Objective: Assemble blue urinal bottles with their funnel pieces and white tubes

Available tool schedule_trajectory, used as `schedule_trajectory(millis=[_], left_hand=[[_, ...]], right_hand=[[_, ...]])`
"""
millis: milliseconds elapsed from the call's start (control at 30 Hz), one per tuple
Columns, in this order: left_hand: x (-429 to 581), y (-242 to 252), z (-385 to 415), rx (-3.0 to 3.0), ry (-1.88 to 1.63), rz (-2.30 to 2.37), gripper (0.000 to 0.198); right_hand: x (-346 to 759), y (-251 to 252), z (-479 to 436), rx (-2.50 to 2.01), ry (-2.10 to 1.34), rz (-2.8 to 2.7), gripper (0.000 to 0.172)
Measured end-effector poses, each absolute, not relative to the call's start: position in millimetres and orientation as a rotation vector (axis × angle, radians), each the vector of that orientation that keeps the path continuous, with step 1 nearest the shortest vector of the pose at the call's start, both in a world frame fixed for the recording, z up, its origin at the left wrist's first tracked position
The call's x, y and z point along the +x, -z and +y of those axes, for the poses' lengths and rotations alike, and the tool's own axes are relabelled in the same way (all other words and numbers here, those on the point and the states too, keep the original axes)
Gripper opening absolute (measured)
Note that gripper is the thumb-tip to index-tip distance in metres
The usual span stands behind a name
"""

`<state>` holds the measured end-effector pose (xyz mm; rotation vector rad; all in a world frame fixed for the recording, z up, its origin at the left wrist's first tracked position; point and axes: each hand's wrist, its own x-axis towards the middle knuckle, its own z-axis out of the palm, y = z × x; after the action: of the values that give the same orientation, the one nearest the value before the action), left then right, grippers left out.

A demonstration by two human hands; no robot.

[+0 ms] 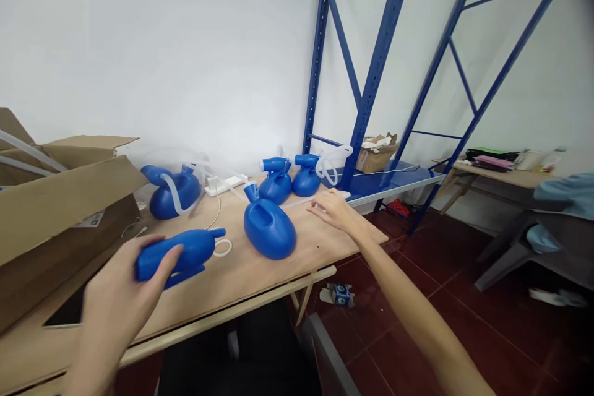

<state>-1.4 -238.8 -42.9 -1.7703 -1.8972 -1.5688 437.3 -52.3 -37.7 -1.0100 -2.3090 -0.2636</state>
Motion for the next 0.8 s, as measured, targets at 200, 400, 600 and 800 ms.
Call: schedule_trajectory(millis=[200, 400, 600, 800], left_hand=[[-23.0, 89.0, -171.3, -1.611, 1.684, -2.523, 0.083], [-37.1, 116.3, -166.6, -1.488, 1.259, -2.308, 0.083], [31.9, 68.5, -115.2, -2.236, 1.059, -1.961, 0.043], [94.1, 42.6, -19.8, -2.319, 1.148, -2.046, 0.036]], right_hand=[[390.2, 102.1, -8.1, -0.953, -0.298, -2.256, 0.043], [372.5, 135.0, 1.6, -0.915, -0.647, -2.028, 0.056], [350.1, 126.0, -12.4, -0.958, -0.777, -1.845, 0.064], [311.8, 114.1, -56.4, -1.133, -0.556, -1.928, 0.086]])
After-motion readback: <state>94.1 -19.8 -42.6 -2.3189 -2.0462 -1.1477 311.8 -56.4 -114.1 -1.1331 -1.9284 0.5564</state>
